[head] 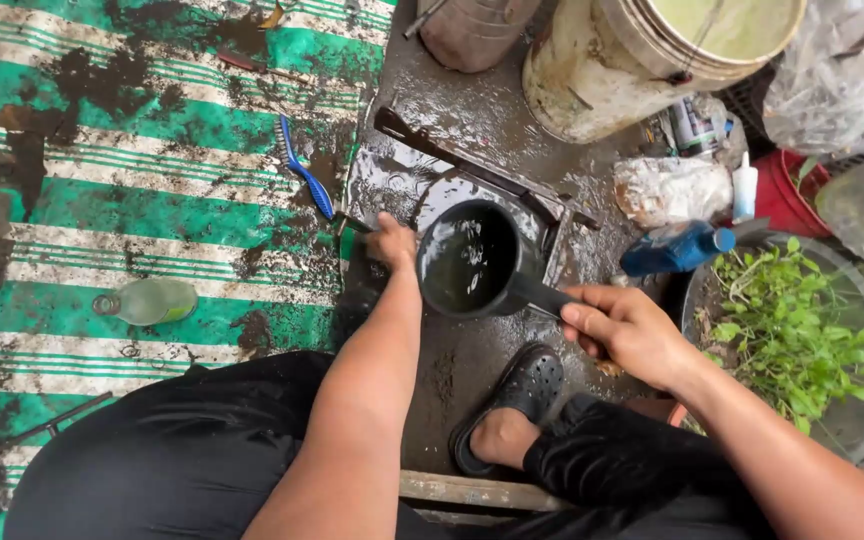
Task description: The person pours water from a black plastic scoop onto a long metal part and a metal tray, then scrubs the parts with a blue brush. They repeatedly rinse the parts and the tray with water from the scoop, wiping away dirt and debris.
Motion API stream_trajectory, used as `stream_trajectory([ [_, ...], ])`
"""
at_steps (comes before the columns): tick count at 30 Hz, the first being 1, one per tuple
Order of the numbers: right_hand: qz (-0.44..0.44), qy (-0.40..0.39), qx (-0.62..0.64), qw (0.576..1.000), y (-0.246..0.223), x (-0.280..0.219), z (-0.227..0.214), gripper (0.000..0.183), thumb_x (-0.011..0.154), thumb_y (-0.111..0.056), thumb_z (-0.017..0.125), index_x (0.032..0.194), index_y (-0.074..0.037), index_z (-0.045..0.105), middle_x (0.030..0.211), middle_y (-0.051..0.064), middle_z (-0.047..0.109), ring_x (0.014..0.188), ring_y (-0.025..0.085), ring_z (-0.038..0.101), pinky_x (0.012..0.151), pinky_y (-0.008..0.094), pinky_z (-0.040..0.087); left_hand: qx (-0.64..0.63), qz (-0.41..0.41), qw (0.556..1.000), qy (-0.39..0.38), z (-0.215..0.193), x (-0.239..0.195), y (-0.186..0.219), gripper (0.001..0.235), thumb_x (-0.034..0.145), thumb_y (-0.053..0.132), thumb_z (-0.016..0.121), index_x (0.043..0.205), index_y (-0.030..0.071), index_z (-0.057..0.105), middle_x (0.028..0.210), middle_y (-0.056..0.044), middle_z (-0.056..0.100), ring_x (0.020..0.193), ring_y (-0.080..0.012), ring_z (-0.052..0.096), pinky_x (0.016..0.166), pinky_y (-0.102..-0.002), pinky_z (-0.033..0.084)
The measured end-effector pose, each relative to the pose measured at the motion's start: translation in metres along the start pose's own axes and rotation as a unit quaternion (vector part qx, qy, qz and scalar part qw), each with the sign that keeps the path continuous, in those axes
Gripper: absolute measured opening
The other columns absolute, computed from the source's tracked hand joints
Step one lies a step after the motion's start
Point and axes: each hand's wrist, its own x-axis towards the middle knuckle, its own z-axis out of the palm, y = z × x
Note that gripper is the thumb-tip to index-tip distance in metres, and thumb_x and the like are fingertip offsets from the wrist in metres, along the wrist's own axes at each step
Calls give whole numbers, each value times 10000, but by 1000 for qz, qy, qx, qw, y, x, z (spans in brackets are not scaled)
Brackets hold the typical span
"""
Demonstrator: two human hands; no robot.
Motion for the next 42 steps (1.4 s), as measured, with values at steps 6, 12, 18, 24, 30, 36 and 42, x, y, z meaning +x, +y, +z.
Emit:
stream_trajectory([
  [6, 33, -23, -91, 995, -10, 20, -4, 296, 1042, -158, 737, 1170, 71, 876, 625, 152, 756, 520, 186, 654, 464, 338, 542, -110, -157, 978, 88, -24, -19, 64, 603, 1143, 373, 530, 1599, -20, 501, 1580, -317, 585, 1503, -460, 551, 1296, -542, 414],
  [12, 77, -82, -196, 974, -43, 52, 7, 295, 1029, -174, 732, 1158, 45, 884, 666, 171, 812, 549, 236, 719, 510, 396, 598, 5, -110, 994, -3, -34, -36, 46, 700, 1122, 289, 548, 1744, 118, 274, 1519, -305, 639, 1438, -452, 626, 1214, -606, 473],
  [18, 59, -102, -204, 972, -77, 69, 29, 284, 1050, -176, 710, 1102, 35, 893, 689, 158, 813, 555, 219, 715, 489, 375, 611, -296, -308, 904, 28, -46, 11, 69, 809, 1034, 594, 728, 1430, -110, 678, 1450, -350, 685, 1441, -451, 629, 1191, -527, 497],
  [24, 45, -105, -226, 967, -89, 73, 18, 307, 1052, -187, 717, 1188, 40, 872, 747, 210, 845, 569, 248, 711, 565, 374, 650, -475, -253, 841, 61, -93, -19, 150, 1002, 1001, 652, 834, 1619, -59, 491, 1650, -332, 502, 1569, -418, 476, 1310, -535, 333],
  [30, 24, -77, -77, 994, -30, 83, -28, 311, 1066, -103, 683, 1218, 125, 829, 779, 192, 828, 603, 223, 738, 569, 378, 625, -456, -329, 819, 111, -69, 50, 59, 432, 1050, 418, 724, 1193, 18, 648, 1043, -92, 618, 940, -302, 652, 890, -437, 486],
  [36, 38, -60, -76, 995, -15, 73, -60, 294, 1077, -87, 669, 1108, 133, 861, 720, 201, 804, 574, 224, 714, 523, 359, 596, 108, -100, 985, 92, -93, 43, 69, 461, 1050, 401, 479, 1049, 177, 882, 1023, -122, 852, 1119, -388, 785, 999, -500, 613],
  [42, 125, -10, -60, 990, -30, 66, -100, 211, 1116, -129, 675, 1144, 29, 813, 880, 109, 762, 647, 180, 575, 510, 315, 390, 102, -28, 994, 11, -124, -3, 197, 302, 1130, 212, 522, 961, 178, 770, 1274, -51, 704, 1497, -370, 542, 1411, -649, 63],
])
